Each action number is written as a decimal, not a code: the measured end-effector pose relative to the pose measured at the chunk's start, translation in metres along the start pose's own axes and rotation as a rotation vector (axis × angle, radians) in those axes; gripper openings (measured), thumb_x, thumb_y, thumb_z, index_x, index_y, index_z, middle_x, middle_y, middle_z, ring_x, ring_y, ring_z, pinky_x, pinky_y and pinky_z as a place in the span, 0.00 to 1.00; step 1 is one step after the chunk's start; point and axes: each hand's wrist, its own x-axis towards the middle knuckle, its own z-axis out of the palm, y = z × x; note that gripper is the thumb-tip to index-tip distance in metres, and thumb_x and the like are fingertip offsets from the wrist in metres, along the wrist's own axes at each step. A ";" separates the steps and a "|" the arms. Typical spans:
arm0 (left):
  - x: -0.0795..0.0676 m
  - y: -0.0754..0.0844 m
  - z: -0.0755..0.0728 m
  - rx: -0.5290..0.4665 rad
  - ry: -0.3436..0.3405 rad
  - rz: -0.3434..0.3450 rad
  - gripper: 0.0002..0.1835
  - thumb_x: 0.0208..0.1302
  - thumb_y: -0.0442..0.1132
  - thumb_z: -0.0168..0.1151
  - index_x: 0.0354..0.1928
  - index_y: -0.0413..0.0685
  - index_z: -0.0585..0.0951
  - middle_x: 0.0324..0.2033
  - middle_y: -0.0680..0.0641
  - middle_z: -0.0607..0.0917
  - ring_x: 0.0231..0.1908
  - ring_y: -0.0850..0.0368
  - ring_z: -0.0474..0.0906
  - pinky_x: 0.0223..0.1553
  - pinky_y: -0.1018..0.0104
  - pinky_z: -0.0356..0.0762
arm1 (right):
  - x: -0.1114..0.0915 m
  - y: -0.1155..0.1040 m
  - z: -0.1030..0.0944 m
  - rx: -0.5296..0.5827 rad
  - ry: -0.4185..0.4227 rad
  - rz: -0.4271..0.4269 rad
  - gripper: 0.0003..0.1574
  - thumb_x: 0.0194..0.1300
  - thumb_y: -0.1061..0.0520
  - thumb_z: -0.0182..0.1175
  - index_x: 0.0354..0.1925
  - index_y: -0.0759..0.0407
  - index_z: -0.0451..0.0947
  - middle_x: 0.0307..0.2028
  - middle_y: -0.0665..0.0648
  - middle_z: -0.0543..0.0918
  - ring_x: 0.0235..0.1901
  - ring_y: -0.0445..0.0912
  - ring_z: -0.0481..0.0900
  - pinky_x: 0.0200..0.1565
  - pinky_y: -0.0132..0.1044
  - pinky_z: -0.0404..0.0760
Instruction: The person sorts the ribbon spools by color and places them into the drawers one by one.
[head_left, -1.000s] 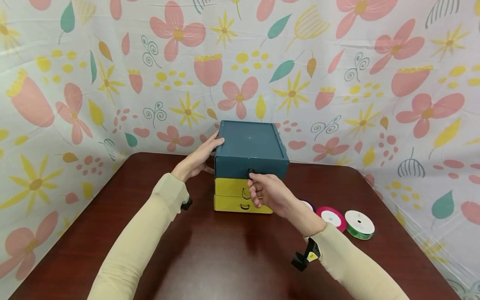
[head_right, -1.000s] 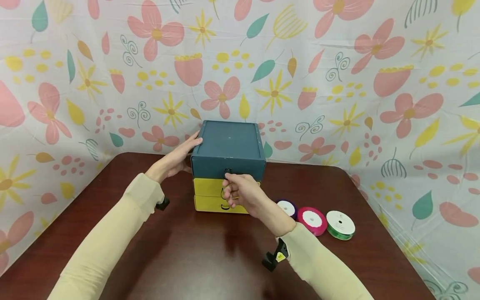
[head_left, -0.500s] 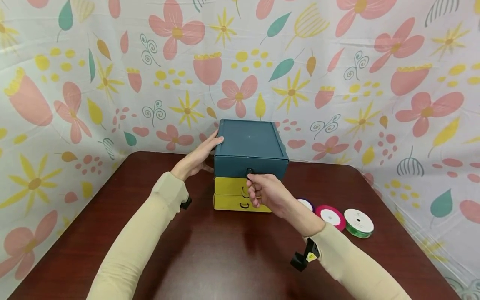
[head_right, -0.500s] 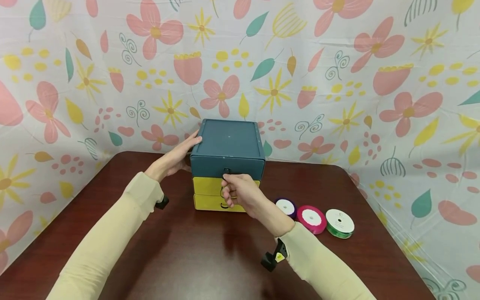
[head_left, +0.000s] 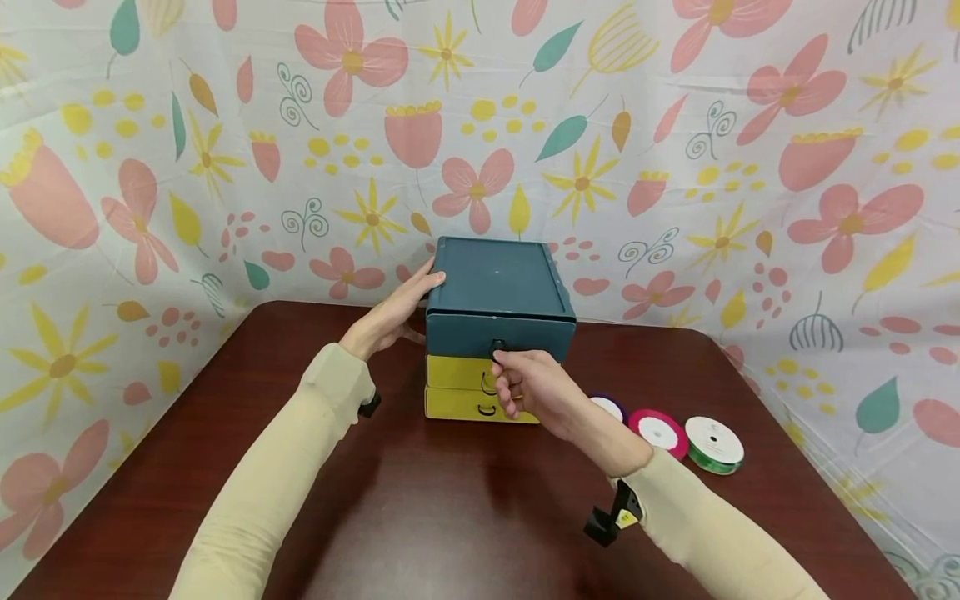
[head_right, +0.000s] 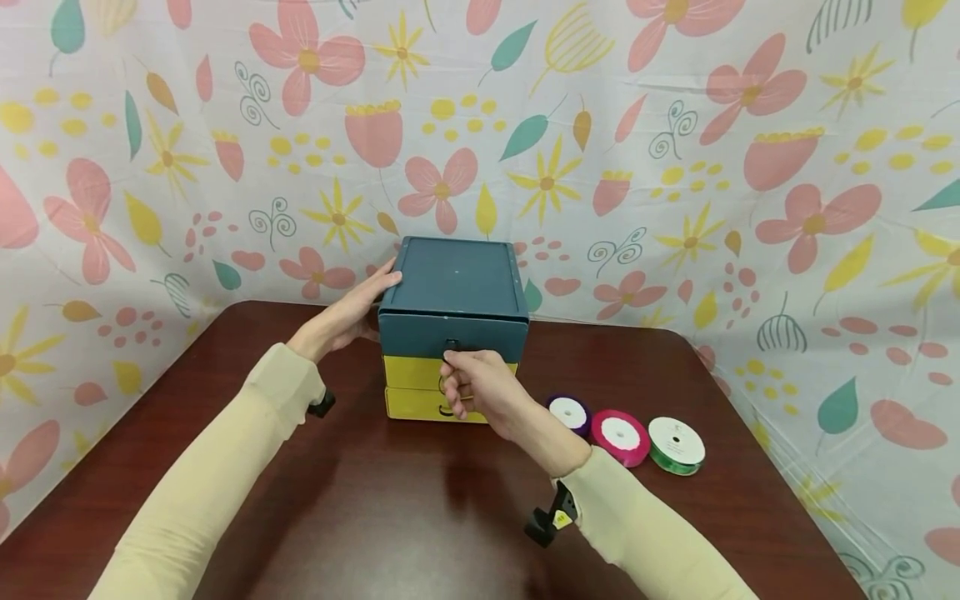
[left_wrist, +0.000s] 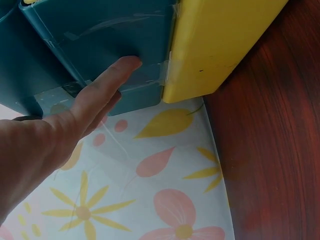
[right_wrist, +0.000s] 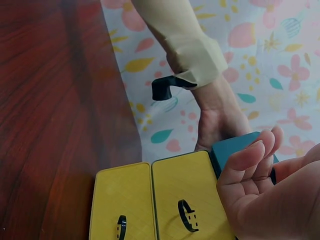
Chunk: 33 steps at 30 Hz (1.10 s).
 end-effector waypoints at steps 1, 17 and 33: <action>-0.003 0.002 0.001 0.000 -0.004 -0.002 0.37 0.72 0.62 0.41 0.74 0.80 0.34 0.77 0.53 0.40 0.74 0.42 0.47 0.53 0.34 0.73 | 0.000 0.000 0.000 -0.002 -0.002 -0.003 0.20 0.76 0.48 0.46 0.32 0.59 0.72 0.17 0.49 0.74 0.17 0.43 0.70 0.25 0.33 0.74; -0.015 0.012 0.006 0.007 0.001 -0.016 0.37 0.73 0.61 0.40 0.75 0.77 0.34 0.76 0.48 0.45 0.73 0.41 0.50 0.55 0.36 0.73 | -0.008 0.002 0.003 -0.006 -0.018 0.009 0.20 0.76 0.49 0.46 0.31 0.59 0.72 0.16 0.50 0.74 0.15 0.43 0.69 0.24 0.33 0.75; 0.005 -0.006 0.001 0.017 0.028 0.010 0.35 0.70 0.66 0.40 0.72 0.87 0.36 0.75 0.52 0.50 0.72 0.44 0.53 0.51 0.38 0.76 | -0.018 0.003 0.005 0.003 -0.065 -0.017 0.21 0.76 0.48 0.46 0.30 0.58 0.73 0.15 0.50 0.74 0.15 0.42 0.71 0.24 0.32 0.76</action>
